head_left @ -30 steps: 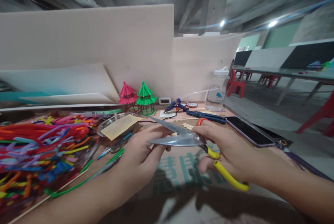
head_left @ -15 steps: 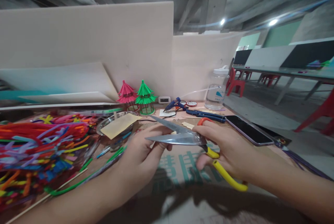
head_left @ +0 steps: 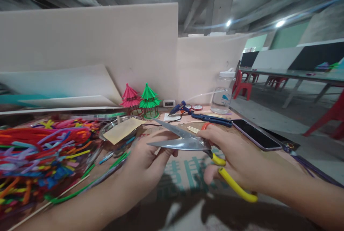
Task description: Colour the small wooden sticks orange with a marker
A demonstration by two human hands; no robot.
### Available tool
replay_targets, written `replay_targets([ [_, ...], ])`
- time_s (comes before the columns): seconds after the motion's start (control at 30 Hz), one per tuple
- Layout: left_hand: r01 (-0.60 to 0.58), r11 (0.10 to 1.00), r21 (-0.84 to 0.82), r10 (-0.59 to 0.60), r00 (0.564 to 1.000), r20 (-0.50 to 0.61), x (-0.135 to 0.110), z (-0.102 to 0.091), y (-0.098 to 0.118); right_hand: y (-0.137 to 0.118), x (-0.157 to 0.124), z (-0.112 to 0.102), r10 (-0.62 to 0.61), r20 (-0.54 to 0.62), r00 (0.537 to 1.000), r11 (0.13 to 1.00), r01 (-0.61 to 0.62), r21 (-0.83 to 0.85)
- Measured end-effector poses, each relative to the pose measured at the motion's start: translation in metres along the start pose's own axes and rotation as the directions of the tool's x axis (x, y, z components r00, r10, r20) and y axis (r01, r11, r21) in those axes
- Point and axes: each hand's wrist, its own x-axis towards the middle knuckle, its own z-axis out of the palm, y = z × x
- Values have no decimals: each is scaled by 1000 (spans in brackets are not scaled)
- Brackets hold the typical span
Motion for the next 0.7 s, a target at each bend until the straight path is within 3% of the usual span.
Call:
replay_targets([
  [0.2, 10, 1000, 7, -10, 1000, -13, 2, -1, 9, 2, -1, 0, -43, -23, 999, 999, 43, -26],
  [0.53, 88, 996, 28, -88, 996, 34, 1, -2, 5, 4, 0, 0, -27, -13, 1000, 1000, 27, 1],
  [0.7, 76, 996, -44, -76, 997, 1, -2, 0, 0, -1, 1, -1, -41, -4, 999, 998, 41, 42],
])
